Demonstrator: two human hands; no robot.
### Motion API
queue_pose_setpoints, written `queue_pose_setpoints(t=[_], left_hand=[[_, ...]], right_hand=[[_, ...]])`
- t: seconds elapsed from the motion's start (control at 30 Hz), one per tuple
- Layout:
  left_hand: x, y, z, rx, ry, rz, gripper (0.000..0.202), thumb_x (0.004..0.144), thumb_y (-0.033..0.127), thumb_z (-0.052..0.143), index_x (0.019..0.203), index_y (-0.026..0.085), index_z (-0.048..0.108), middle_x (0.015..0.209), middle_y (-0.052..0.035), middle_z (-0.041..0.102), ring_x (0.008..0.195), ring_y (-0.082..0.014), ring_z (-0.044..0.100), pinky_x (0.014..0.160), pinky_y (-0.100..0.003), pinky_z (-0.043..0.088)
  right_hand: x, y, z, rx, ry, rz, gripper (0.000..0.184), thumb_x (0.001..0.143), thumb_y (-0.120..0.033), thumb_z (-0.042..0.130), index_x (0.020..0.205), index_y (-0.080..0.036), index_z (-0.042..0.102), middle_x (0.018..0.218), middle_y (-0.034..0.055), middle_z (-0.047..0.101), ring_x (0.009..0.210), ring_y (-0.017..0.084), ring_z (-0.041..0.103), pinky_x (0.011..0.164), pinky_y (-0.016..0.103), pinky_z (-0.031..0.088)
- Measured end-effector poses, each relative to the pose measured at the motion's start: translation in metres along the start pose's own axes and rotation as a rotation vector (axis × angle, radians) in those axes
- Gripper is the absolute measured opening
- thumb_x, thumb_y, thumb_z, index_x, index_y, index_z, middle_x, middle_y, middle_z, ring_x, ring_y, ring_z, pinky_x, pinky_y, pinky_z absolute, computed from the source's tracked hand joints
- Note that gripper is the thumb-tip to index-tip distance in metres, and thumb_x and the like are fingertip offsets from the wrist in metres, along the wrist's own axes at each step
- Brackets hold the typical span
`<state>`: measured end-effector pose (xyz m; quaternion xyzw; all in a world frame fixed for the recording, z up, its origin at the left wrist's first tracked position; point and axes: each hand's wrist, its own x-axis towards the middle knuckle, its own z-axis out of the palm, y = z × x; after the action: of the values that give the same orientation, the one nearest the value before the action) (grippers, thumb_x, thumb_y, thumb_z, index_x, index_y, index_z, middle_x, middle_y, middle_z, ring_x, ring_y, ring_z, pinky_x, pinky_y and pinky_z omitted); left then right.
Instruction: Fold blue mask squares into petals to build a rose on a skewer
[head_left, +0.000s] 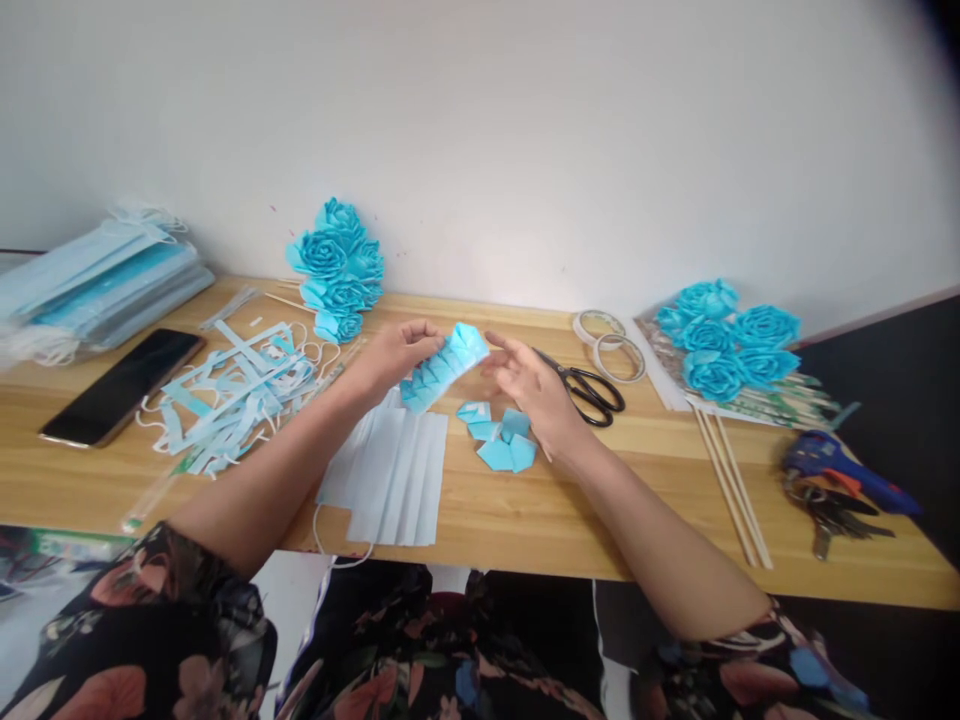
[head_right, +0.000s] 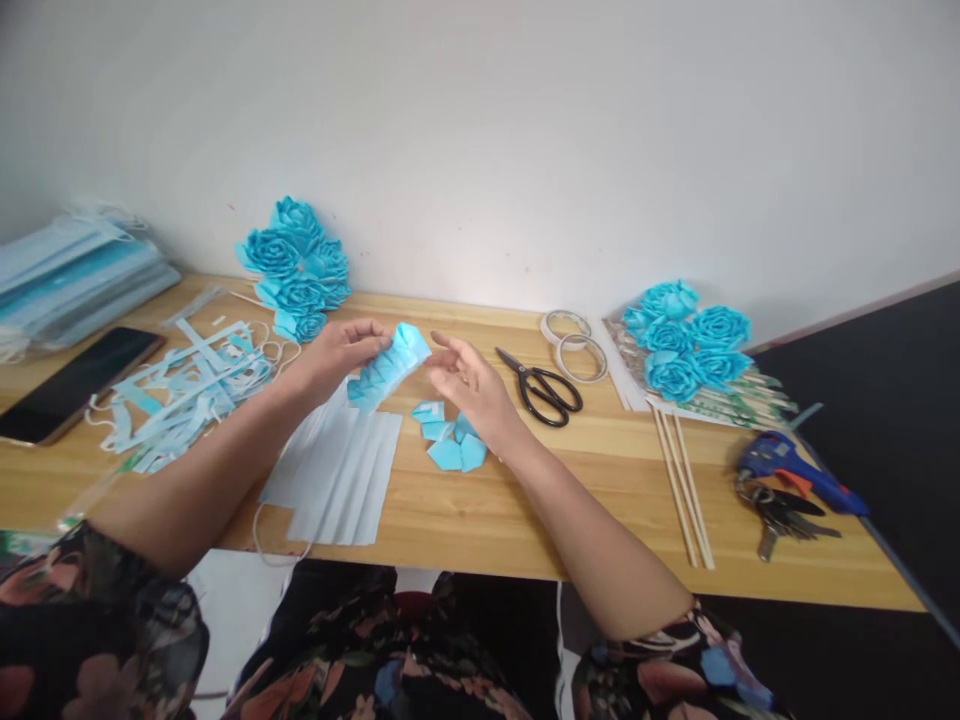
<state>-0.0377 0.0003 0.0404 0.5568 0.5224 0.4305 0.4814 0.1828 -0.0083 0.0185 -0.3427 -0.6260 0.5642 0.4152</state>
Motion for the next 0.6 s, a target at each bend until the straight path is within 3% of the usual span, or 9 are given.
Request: queue_pose_setpoints(t=[0.1,0.23,0.4,0.47,0.53,0.6], left_hand=[[0.010,0.008,-0.014,0.111,0.032,0.054,0.027,0.071,0.042,0.065,0.078,0.015,0.064,0.060,0.0022,0.054,0.054,-0.0103,0.045,0.052,-0.022,0.034],[0.042,0.008,-0.028,0.464,-0.004,0.182,0.019,0.071,0.034,0.064,0.075,0.015,0.068,0.064,0.0000,0.062,0.059,-0.0127,0.050,0.055,-0.023,0.033],[0.077,-0.003,-0.026,0.827,-0.045,0.208,0.017,0.075,0.022,0.058,0.079,0.015,0.073,0.083,-0.0071,0.073,0.080,-0.0204,0.063,0.071,-0.026,0.042],[0.072,0.003,-0.016,0.905,0.052,0.298,0.028,0.080,0.018,0.050,0.094,0.013,0.074,0.103,-0.0119,0.074,0.096,-0.0242,0.064,0.085,-0.031,0.045],[0.050,0.021,0.000,0.853,0.112,0.433,0.037,0.084,0.016,0.044,0.108,0.014,0.072,0.114,-0.0126,0.072,0.105,-0.0237,0.063,0.094,-0.035,0.045],[0.006,0.046,0.020,0.722,0.027,0.565,0.036,0.087,0.019,0.045,0.111,0.016,0.071,0.113,-0.0106,0.072,0.106,-0.0227,0.064,0.097,-0.036,0.047]], right_hand=[[0.002,0.002,-0.004,0.003,0.122,0.008,0.044,0.090,-0.049,0.058,0.129,-0.028,0.059,0.117,0.0051,0.067,0.111,0.020,0.060,0.081,0.032,0.056],[0.007,0.009,-0.006,0.003,0.220,0.029,0.041,0.088,-0.050,0.058,0.121,-0.026,0.063,0.111,0.0048,0.070,0.103,0.019,0.062,0.075,0.030,0.055],[0.013,0.017,-0.013,-0.114,0.252,-0.015,0.042,0.085,-0.050,0.060,0.117,-0.023,0.064,0.103,0.0052,0.071,0.097,0.019,0.064,0.073,0.029,0.053],[0.016,0.018,-0.018,-0.157,0.285,-0.050,0.042,0.084,-0.050,0.060,0.115,-0.021,0.064,0.101,0.0052,0.071,0.096,0.018,0.064,0.074,0.029,0.052],[0.018,0.019,-0.023,-0.136,0.333,-0.063,0.040,0.085,-0.049,0.059,0.112,-0.021,0.065,0.097,0.0039,0.070,0.091,0.016,0.063,0.072,0.027,0.051],[0.019,0.019,-0.025,-0.088,0.379,-0.057,0.035,0.085,-0.049,0.057,0.105,-0.021,0.067,0.089,0.0019,0.069,0.080,0.014,0.061,0.068,0.025,0.050]])
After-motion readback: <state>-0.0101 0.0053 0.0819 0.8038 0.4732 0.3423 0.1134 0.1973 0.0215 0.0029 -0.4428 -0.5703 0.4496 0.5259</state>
